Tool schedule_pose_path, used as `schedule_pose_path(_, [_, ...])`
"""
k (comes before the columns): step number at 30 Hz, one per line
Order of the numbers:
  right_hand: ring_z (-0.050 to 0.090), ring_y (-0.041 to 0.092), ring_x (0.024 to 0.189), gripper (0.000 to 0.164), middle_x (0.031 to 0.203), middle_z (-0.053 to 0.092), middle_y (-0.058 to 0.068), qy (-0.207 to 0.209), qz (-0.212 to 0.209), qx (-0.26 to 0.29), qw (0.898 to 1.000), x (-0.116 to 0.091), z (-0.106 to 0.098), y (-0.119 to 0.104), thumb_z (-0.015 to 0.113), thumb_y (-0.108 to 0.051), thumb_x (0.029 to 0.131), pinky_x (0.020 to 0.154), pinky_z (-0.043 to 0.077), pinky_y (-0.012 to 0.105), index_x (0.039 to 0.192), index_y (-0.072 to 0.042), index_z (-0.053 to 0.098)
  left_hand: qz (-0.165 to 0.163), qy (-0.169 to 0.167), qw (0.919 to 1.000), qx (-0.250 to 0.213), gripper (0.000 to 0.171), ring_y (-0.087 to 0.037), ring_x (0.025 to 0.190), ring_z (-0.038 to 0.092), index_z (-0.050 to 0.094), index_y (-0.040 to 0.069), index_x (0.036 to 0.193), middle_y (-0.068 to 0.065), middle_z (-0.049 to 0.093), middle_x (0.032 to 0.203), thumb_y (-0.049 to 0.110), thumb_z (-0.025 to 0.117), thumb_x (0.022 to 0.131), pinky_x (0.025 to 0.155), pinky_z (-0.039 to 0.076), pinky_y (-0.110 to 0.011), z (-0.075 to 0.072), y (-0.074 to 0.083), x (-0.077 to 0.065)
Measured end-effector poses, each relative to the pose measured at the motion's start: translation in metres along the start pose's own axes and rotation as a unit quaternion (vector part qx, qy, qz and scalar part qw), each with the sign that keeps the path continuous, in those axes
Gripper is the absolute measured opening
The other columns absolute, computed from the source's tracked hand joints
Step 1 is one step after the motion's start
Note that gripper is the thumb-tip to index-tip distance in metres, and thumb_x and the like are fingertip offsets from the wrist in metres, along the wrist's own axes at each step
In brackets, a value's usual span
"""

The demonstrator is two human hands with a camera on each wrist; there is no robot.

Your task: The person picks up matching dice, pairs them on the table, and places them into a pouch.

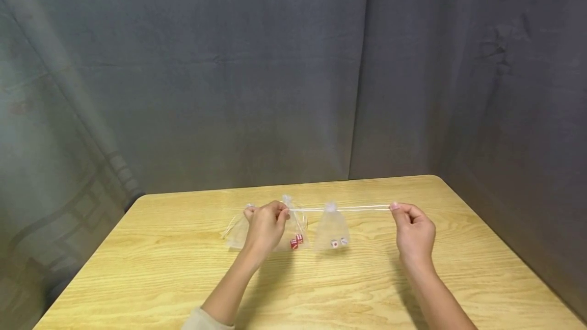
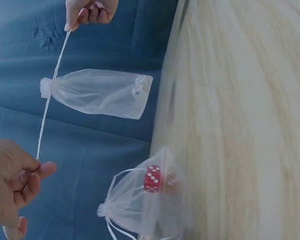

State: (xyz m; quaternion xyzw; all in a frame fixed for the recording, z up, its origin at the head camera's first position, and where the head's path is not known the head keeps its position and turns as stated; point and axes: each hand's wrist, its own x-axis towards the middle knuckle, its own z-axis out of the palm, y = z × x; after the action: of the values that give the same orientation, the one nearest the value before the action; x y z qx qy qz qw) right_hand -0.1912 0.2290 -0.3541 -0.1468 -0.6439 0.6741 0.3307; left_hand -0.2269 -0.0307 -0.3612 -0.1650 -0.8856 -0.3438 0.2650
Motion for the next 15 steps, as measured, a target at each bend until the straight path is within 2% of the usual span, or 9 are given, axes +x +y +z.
schedule_pose_path(5, [0.031, 0.009, 0.056, 0.02, 0.06, 0.043, -0.006, -0.008, 0.02, -0.019, 1.0, 0.003, -0.002, 0.006, 0.064, -0.009, 0.086, 0.047, 0.024, 0.021, 0.067, -0.013, 0.068, 0.001, -0.007, 0.9999, 0.014, 0.005, -0.01, 0.062, 0.058, 0.067, 0.006, 0.079, 0.003, 0.065, 0.066, 0.008, 0.066, 0.084, 0.084, 0.024, -0.05, 0.009, -0.005, 0.003])
schedule_pose_path(8, [0.034, 0.008, 0.061, 0.017, 0.067, 0.047, -0.009, -0.047, 0.033, -0.071, 0.996, 0.006, -0.004, 0.011, 0.063, -0.017, 0.088, 0.05, 0.029, 0.02, 0.072, -0.014, 0.069, 0.008, -0.006, 0.9993, 0.037, 0.006, -0.011, 0.06, 0.058, 0.067, 0.006, 0.077, 0.002, 0.064, 0.065, 0.008, 0.067, 0.083, 0.082, 0.024, -0.049, 0.014, -0.008, 0.005])
schedule_pose_path(13, [0.04, 0.01, 0.077, 0.027, 0.087, 0.051, -0.012, -0.148, 0.05, -0.176, 0.972, 0.014, -0.009, 0.023, 0.057, -0.038, 0.09, 0.063, 0.038, 0.023, 0.083, -0.014, 0.068, 0.01, -0.006, 0.9962, 0.086, 0.008, -0.01, 0.056, 0.055, 0.067, 0.008, 0.073, 0.003, 0.063, 0.062, 0.007, 0.066, 0.081, 0.082, 0.025, -0.049, 0.025, -0.02, 0.004])
schedule_pose_path(15, [0.041, 0.011, 0.084, 0.033, 0.096, 0.052, -0.007, -0.172, 0.063, -0.191, 0.964, 0.016, -0.01, 0.027, 0.055, -0.041, 0.091, 0.068, 0.04, 0.025, 0.087, -0.01, 0.067, 0.01, -0.006, 0.9955, 0.094, 0.009, -0.009, 0.054, 0.053, 0.067, 0.009, 0.072, 0.004, 0.062, 0.06, 0.007, 0.065, 0.081, 0.081, 0.025, -0.049, 0.03, -0.023, 0.004])
